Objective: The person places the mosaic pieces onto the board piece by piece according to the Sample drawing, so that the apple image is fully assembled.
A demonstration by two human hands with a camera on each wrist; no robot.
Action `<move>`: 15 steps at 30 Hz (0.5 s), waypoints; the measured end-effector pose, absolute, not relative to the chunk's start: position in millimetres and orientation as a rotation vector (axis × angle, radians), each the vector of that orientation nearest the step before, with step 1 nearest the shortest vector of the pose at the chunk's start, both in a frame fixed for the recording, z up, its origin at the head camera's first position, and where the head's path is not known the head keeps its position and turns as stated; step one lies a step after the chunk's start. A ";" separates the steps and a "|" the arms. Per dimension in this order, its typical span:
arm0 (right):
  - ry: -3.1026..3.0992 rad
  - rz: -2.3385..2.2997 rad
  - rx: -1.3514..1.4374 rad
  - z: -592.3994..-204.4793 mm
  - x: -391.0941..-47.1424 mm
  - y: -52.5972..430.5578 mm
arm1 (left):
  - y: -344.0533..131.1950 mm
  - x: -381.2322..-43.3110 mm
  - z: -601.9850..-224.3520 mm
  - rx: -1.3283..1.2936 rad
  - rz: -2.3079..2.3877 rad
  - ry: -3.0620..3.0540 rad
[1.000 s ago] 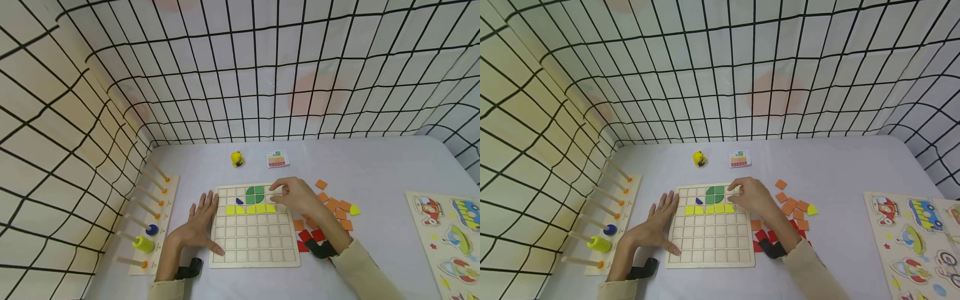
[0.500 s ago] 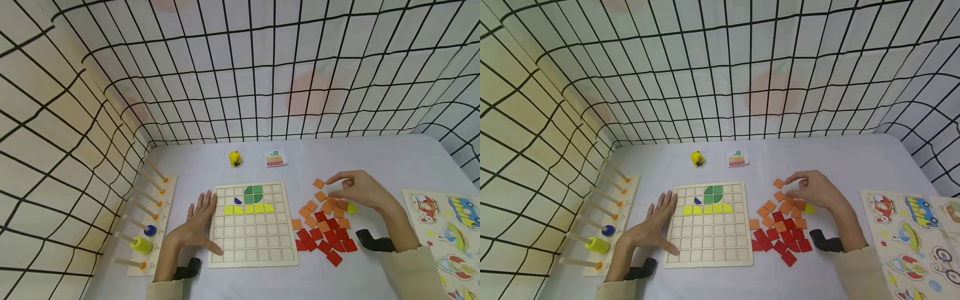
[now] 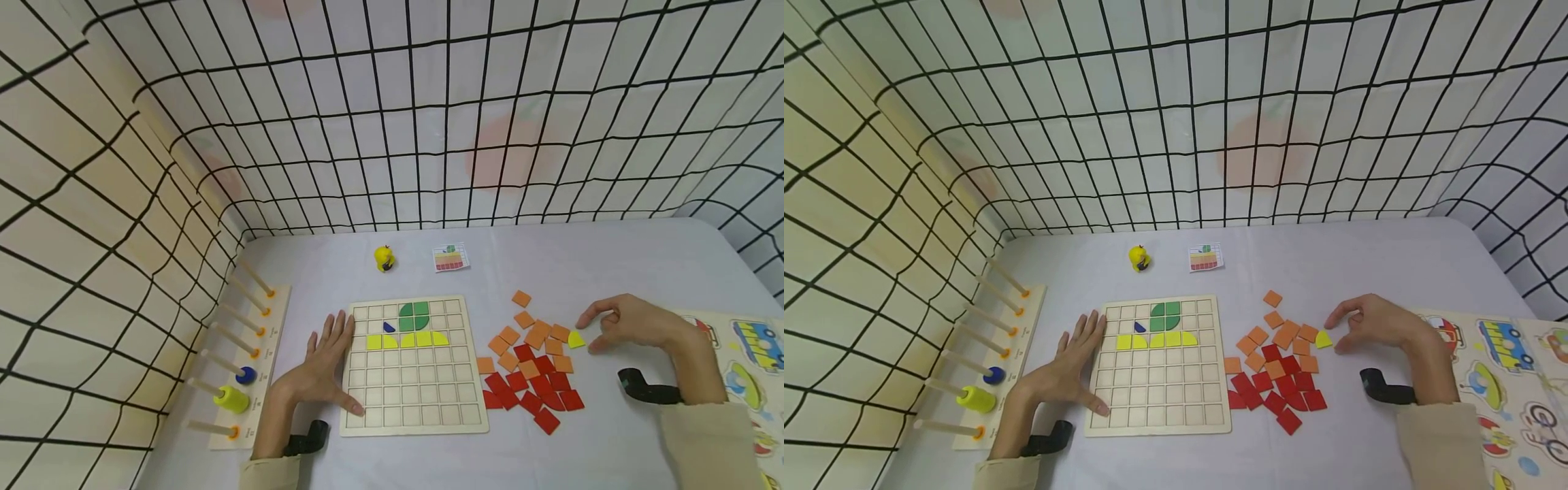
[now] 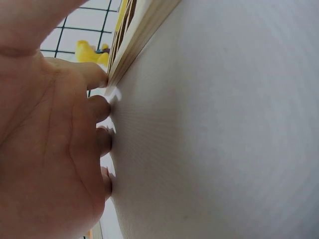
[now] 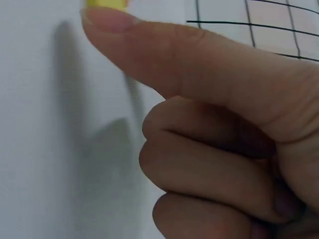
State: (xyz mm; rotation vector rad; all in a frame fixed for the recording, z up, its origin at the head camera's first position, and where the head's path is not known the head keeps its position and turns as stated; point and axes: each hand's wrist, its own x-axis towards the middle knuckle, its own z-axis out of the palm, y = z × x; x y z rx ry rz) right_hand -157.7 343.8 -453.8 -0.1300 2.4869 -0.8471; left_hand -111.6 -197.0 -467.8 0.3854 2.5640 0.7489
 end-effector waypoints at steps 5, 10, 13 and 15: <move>2.517 -0.864 -0.127 -459.9 -160.7 339.2 | -197.7 -111.5 -469.3 0.383 0.751 2.561; 2.512 -0.918 -0.128 -460.3 -162.7 334.5 | -197.7 -111.8 -469.3 0.384 0.750 2.563; 2.525 -0.931 -0.153 -459.6 -163.2 332.0 | -197.8 -112.0 -468.6 0.383 0.748 2.564; 2.550 -0.915 -0.144 -459.1 -164.0 330.4 | -198.1 -112.1 -468.0 0.380 0.754 2.564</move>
